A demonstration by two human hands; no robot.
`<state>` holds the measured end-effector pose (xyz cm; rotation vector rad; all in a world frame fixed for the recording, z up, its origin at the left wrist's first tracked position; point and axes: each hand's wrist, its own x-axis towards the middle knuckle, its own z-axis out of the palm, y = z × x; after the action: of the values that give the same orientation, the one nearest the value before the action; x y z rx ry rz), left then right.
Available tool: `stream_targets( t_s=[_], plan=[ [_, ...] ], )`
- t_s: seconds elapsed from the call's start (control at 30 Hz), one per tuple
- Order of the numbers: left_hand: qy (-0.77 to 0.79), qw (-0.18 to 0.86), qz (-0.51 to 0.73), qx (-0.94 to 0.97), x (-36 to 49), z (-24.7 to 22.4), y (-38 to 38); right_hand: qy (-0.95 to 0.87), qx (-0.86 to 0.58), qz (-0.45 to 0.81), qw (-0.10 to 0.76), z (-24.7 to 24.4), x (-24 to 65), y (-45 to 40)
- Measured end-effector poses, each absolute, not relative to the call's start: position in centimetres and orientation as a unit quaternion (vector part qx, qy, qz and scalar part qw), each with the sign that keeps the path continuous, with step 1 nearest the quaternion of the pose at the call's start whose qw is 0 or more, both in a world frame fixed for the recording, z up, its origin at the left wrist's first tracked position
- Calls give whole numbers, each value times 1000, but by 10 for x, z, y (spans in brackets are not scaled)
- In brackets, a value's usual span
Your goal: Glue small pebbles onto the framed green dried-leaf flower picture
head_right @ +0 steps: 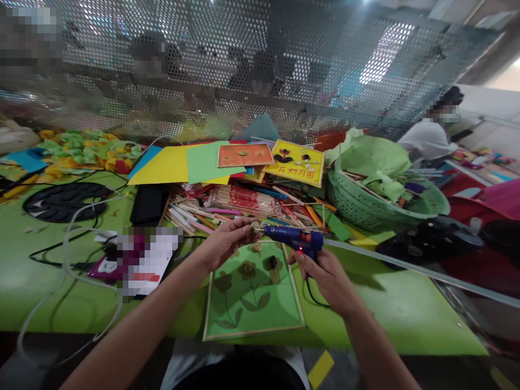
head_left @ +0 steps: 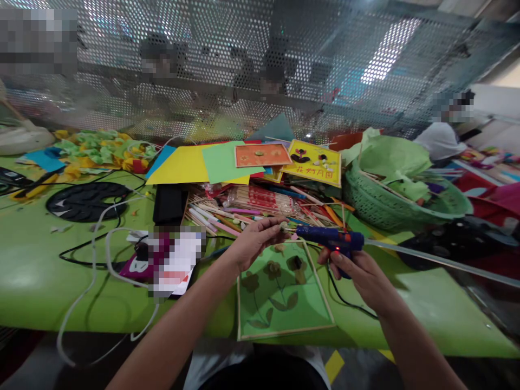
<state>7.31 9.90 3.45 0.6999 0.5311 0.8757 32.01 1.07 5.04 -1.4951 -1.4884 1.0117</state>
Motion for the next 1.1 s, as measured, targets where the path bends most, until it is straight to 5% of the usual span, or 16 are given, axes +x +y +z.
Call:
stream_targets(
  t_s=[1.1],
  plan=[
    [248, 811, 409, 337, 73, 35, 99, -609, -599, 352, 383, 55, 318, 9]
  ],
)
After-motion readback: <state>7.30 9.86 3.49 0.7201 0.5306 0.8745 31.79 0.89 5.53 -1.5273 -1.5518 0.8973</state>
